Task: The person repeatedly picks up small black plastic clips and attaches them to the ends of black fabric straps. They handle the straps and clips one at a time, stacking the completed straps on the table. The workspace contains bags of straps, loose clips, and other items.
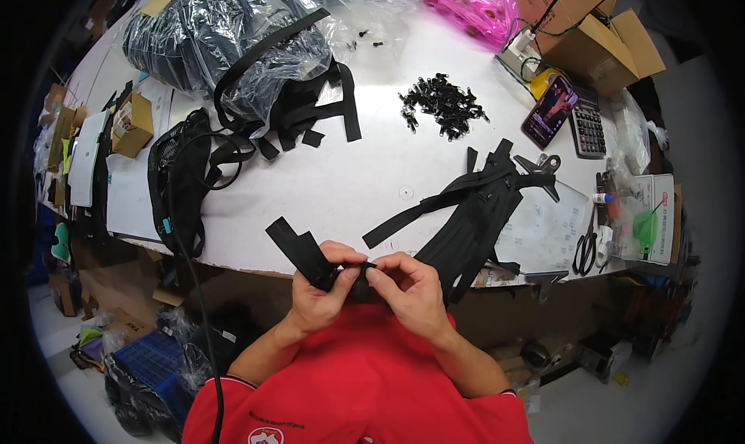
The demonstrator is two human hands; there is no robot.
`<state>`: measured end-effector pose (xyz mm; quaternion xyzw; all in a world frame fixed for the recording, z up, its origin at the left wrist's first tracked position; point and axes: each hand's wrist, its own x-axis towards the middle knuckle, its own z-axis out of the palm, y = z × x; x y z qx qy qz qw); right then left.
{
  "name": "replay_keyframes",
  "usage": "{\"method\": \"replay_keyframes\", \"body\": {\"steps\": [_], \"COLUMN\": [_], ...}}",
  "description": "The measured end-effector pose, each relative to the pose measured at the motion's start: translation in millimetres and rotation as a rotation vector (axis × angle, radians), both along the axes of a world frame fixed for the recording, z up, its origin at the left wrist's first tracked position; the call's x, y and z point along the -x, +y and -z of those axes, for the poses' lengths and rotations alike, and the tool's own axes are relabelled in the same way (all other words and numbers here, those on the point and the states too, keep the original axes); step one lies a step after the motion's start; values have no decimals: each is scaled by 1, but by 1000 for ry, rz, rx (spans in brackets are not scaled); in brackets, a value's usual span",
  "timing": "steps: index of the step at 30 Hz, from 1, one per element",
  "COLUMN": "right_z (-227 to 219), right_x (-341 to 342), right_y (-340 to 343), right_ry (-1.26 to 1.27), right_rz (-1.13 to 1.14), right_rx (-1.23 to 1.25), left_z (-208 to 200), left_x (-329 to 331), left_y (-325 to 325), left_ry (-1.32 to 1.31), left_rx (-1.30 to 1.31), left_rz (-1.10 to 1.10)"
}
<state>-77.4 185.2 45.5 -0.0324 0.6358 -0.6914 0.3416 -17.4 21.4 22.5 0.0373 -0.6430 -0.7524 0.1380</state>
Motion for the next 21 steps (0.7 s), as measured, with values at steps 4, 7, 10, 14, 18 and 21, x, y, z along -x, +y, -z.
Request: {"method": "replay_keyframes", "body": {"steps": [4, 7, 10, 14, 18, 21], "right_z": [5, 10, 14, 16, 15, 14], "right_x": [-3, -7, -7, -3, 1, 1], "right_y": [-4, -5, -4, -1, 1, 1], "right_ry": [6, 30, 10, -30, -28, -30], "right_rz": [43, 76, 99, 46, -13, -7], "right_rx": [52, 89, 189, 238, 203, 214], "left_z": [4, 3, -5, -8, -6, -5], "left_x": [1, 0, 0, 1, -2, -2], "left_y": [0, 0, 1, -4, -7, -6], "left_ry": [-10, -71, -139, -182, -227, -211], "left_rx": [-15, -80, -209, -269, -382, -378], "left_rz": [-3, 9, 40, 112, 185, 175]}}
